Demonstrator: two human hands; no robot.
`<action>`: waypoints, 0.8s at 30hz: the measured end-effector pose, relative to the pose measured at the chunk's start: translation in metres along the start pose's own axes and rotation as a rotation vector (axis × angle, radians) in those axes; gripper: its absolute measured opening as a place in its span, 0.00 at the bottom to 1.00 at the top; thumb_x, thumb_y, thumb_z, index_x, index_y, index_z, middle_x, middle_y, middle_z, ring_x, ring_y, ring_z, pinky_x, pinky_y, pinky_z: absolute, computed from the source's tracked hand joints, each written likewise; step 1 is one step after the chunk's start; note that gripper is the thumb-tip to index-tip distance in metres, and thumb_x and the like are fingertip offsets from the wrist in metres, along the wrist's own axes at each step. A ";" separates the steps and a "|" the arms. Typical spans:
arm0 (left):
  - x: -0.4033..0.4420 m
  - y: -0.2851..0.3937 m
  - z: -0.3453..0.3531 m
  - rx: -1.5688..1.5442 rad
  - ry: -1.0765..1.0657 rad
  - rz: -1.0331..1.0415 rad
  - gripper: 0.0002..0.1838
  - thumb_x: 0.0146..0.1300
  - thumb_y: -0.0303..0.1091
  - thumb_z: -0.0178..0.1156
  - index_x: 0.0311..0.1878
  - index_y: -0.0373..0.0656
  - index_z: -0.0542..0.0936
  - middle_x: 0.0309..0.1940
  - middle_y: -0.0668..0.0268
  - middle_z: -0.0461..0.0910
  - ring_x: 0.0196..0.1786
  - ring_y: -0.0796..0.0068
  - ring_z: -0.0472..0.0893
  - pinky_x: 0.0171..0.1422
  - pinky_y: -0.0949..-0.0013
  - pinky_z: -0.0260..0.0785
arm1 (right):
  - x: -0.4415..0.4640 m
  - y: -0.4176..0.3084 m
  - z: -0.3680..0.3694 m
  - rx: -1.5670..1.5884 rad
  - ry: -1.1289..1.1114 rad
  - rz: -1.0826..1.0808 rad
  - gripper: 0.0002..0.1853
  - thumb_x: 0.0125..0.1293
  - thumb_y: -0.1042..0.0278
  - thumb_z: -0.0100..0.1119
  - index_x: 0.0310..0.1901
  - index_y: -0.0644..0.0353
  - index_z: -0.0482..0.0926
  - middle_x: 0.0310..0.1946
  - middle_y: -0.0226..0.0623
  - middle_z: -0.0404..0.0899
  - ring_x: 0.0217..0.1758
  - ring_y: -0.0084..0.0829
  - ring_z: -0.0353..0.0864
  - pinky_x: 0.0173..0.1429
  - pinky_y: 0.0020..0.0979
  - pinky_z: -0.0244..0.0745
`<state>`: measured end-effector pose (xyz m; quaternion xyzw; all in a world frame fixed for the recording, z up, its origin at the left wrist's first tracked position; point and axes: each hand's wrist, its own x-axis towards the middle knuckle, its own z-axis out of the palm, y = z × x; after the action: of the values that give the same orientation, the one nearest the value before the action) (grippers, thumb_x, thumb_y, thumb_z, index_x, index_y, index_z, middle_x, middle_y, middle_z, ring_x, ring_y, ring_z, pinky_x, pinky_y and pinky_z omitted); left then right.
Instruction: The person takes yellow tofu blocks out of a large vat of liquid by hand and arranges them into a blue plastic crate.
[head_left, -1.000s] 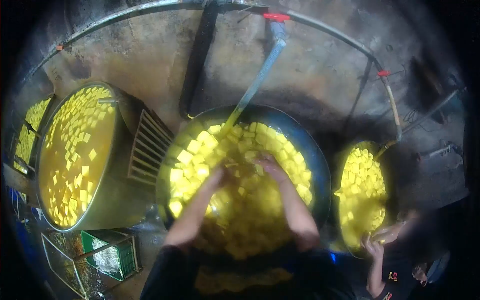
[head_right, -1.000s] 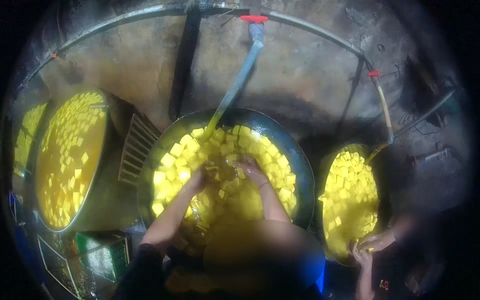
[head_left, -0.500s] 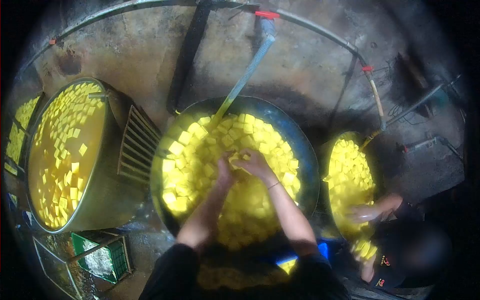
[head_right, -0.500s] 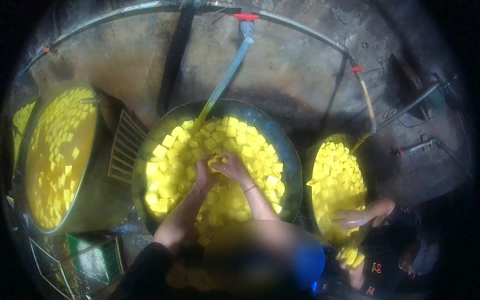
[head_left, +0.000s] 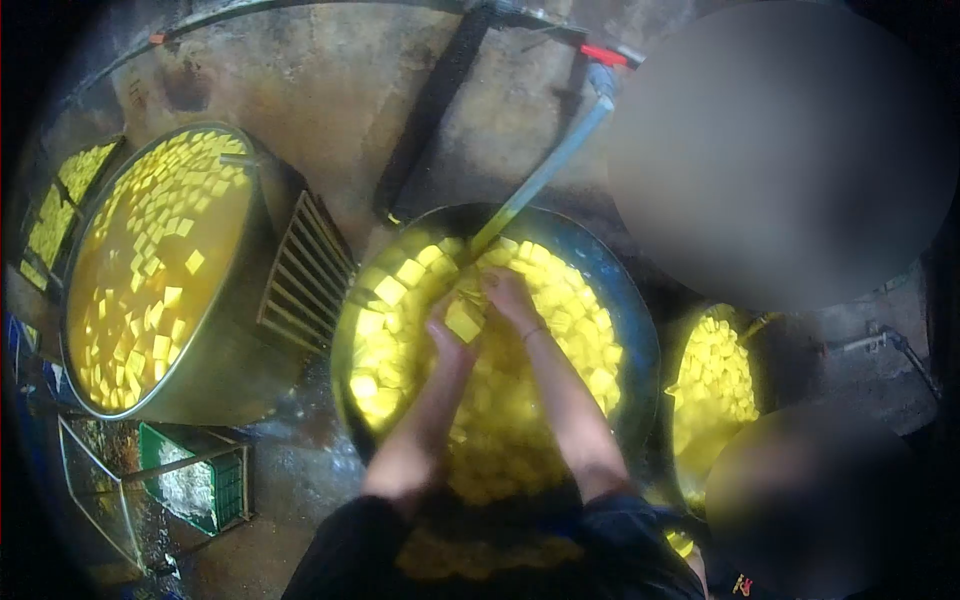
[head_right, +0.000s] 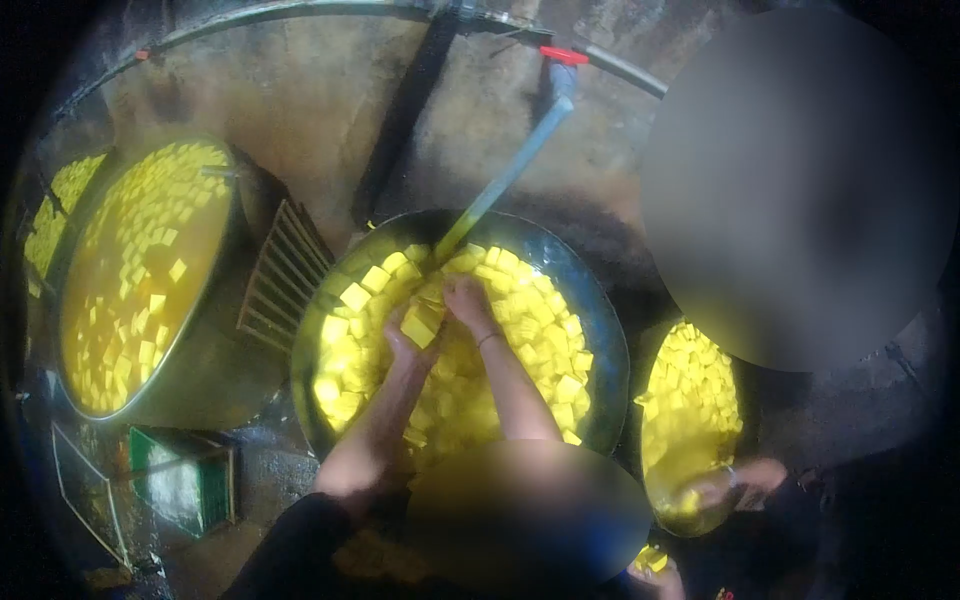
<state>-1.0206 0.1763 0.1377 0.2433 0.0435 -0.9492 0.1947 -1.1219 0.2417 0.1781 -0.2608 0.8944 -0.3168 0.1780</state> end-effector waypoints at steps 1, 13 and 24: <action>-0.001 0.015 0.004 0.174 -0.088 0.174 0.16 0.63 0.39 0.49 0.47 0.39 0.75 0.38 0.59 0.79 0.41 0.62 0.79 0.45 0.61 0.74 | 0.012 0.006 0.015 0.235 -0.050 0.040 0.20 0.69 0.55 0.48 0.50 0.63 0.78 0.47 0.42 0.80 0.49 0.39 0.79 0.53 0.38 0.73; 0.004 0.060 0.010 0.347 -0.357 0.195 0.11 0.64 0.26 0.55 0.48 0.33 0.76 0.41 0.57 0.80 0.42 0.65 0.81 0.49 0.63 0.78 | -0.057 0.030 0.001 1.253 -0.072 0.255 0.16 0.70 0.59 0.49 0.52 0.61 0.75 0.43 0.41 0.80 0.42 0.31 0.80 0.44 0.35 0.75; -0.057 -0.062 -0.001 0.494 -0.199 -0.361 0.17 0.65 0.41 0.45 0.45 0.37 0.76 0.35 0.59 0.79 0.41 0.66 0.78 0.47 0.59 0.72 | -0.223 -0.052 -0.073 0.003 0.444 -0.269 0.24 0.46 0.70 0.76 0.46 0.63 0.77 0.46 0.40 0.76 0.51 0.37 0.76 0.54 0.36 0.72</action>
<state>-0.9984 0.2531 0.1631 0.1774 -0.1651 -0.9694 -0.0387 -0.9605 0.3714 0.3005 -0.3012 0.8684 -0.3883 -0.0663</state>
